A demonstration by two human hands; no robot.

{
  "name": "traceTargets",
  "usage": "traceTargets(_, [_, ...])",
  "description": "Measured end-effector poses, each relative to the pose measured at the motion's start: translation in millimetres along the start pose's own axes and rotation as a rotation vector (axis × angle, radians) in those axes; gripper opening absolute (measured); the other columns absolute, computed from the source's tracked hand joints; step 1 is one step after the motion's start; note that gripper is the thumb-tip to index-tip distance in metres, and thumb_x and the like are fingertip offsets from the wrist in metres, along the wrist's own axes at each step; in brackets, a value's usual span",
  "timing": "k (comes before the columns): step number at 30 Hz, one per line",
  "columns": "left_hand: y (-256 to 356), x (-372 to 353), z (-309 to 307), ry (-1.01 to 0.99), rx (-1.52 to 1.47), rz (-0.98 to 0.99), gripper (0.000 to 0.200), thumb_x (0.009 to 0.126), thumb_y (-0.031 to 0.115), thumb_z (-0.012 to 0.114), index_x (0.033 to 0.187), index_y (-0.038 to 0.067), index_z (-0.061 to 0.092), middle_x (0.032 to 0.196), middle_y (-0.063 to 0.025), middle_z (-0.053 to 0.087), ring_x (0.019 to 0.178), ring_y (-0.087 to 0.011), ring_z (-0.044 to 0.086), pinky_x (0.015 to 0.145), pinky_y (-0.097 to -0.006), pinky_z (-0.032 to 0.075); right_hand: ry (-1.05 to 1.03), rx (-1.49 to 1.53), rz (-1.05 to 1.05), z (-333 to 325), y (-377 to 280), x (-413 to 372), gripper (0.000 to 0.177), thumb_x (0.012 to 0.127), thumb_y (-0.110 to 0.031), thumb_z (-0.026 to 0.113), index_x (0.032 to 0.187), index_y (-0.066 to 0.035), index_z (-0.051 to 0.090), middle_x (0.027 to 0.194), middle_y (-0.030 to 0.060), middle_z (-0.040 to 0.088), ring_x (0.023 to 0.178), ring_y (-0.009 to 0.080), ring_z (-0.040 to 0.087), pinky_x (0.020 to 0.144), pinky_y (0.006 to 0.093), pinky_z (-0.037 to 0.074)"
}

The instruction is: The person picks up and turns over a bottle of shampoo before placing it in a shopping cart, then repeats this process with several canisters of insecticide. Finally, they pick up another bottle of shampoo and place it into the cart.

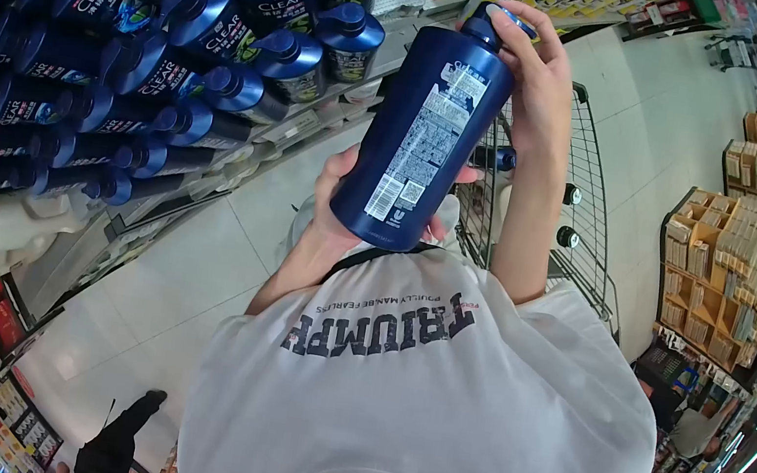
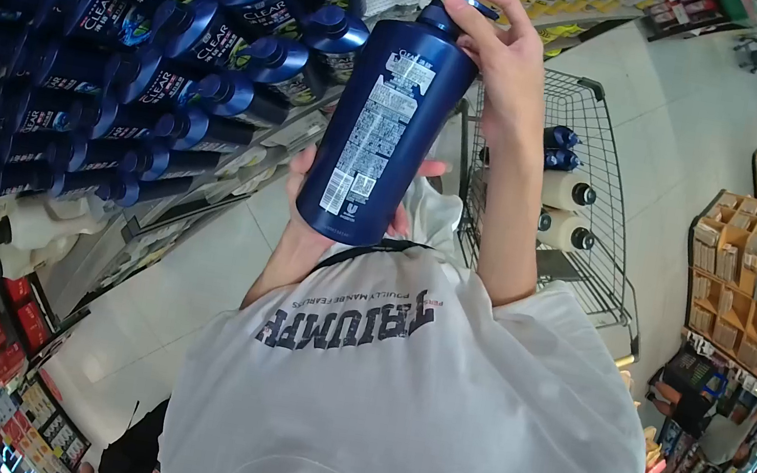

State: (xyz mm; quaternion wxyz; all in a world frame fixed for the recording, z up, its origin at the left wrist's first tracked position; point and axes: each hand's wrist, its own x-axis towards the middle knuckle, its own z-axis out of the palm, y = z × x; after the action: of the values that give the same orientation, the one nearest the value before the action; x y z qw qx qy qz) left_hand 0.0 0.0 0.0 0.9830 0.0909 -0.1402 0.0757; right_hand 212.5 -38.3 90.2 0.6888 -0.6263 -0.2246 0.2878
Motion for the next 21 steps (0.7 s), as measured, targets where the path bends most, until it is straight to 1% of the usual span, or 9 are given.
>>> traceTargets(2, [1, -4, 2, 0.078, -0.04, 0.008, 0.091, 0.095, 0.067, 0.044, 0.158, 0.004, 0.026, 0.147, -0.0297, 0.047, 0.11, -0.048, 0.066, 0.077, -0.0574, 0.06, -0.023, 0.034, 0.0, -6, -9, -3, 0.042, 0.09, -0.016, 0.078, 0.129, -0.006, 0.069, 0.085, 0.0017, 0.071, 0.069, 0.0046, 0.06, 0.069, 0.0197, 0.05])
traceTargets(5, [4, -11, 10, 0.407, 0.087, 0.122, 0.094, 0.093, 0.07, 0.042, 0.156, 0.002, 0.03, 0.149, -0.0332, 0.043, 0.11, -0.0536, 0.063, 0.074, -0.0589, 0.061, 0.042, 0.045, -0.056, -21, -18, -10, 0.041, 0.09, -0.013, 0.077, 0.129, -0.002, 0.068, 0.087, 0.0026, 0.072, 0.07, 0.0044, 0.063, 0.07, 0.0202, 0.052])
traceTargets(7, [6, -8, 17, 0.523, 0.278, 0.303, 0.086, 0.094, 0.065, 0.044, 0.154, 0.004, 0.034, 0.145, -0.0252, 0.05, 0.114, -0.0442, 0.064, 0.068, -0.0596, 0.061, 0.04, 0.025, -0.065, -34, -24, -13, 0.04, 0.09, -0.012, 0.076, 0.127, 0.001, 0.068, 0.094, 0.0076, 0.074, 0.077, 0.0085, 0.068, 0.075, 0.0232, 0.055])
traceTargets(9, [12, -4, 27, 0.534, 0.443, 0.416, 0.073, 0.098, 0.052, 0.049, 0.152, 0.005, 0.032, 0.142, -0.0225, 0.051, 0.112, -0.0399, 0.066, 0.071, -0.0549, 0.063, 0.013, 0.006, -0.049, -46, -31, -16, 0.039, 0.09, -0.012, 0.075, 0.126, 0.002, 0.068, 0.096, 0.0105, 0.075, 0.08, 0.0104, 0.07, 0.077, 0.0242, 0.056])
traceTargets(13, [17, -10, 21, 0.635, 0.579, 0.47, 0.061, 0.098, 0.04, 0.053, 0.145, 0.006, 0.035, 0.134, -0.0205, 0.053, 0.103, -0.0332, 0.069, 0.063, -0.0437, 0.064, -0.084, -0.133, 0.079, -72, -24, -23, 0.036, 0.09, -0.01, 0.074, 0.121, 0.005, 0.069, 0.097, 0.0129, 0.074, 0.081, 0.0149, 0.07, 0.078, 0.0256, 0.056])
traceTargets(16, [25, -11, 26, 0.692, 0.672, 0.484, 0.054, 0.096, 0.031, 0.058, 0.14, 0.006, 0.039, 0.12, -0.0167, 0.057, 0.089, -0.0244, 0.071, 0.055, -0.0343, 0.061, -0.252, -0.137, 0.092, -87, -13, -31, 0.035, 0.088, -0.009, 0.076, 0.118, 0.006, 0.065, 0.095, 0.013, 0.073, 0.077, 0.0168, 0.07, 0.072, 0.0276, 0.057])
traceTargets(19, [32, -14, 33, 0.759, 0.831, 0.423, 0.057, 0.095, 0.039, 0.057, 0.139, 0.005, 0.043, 0.116, -0.0152, 0.061, 0.088, -0.0235, 0.07, 0.051, -0.0347, 0.059, -0.376, -0.119, 0.268, -103, -9, -34, 0.035, 0.086, -0.006, 0.077, 0.116, 0.004, 0.062, 0.092, 0.0132, 0.072, 0.07, 0.0172, 0.068, 0.064, 0.0299, 0.056])
traceTargets(20, [33, -14, 34, 0.759, 0.815, 0.436, 0.055, 0.094, 0.035, 0.059, 0.137, 0.006, 0.043, 0.115, -0.0151, 0.06, 0.085, -0.0223, 0.07, 0.051, -0.0335, 0.059, -0.357, -0.082, 0.262, -105, -4, -34, 0.032, 0.086, -0.002, 0.075, 0.114, 0.003, 0.061, 0.099, 0.0166, 0.071, 0.064, 0.0166, 0.065, 0.056, 0.0296, 0.055])
traceTargets(21, [33, -13, 36, 0.757, 0.798, 0.448, 0.054, 0.093, 0.032, 0.061, 0.136, 0.006, 0.044, 0.114, -0.015, 0.059, 0.083, -0.0211, 0.069, 0.051, -0.0324, 0.058, -0.341, -0.062, 0.239, -101, -4, -35, 0.03, 0.086, -0.002, 0.075, 0.113, 0.003, 0.061, 0.103, 0.0175, 0.071, 0.064, 0.0162, 0.065, 0.056, 0.0286, 0.055])
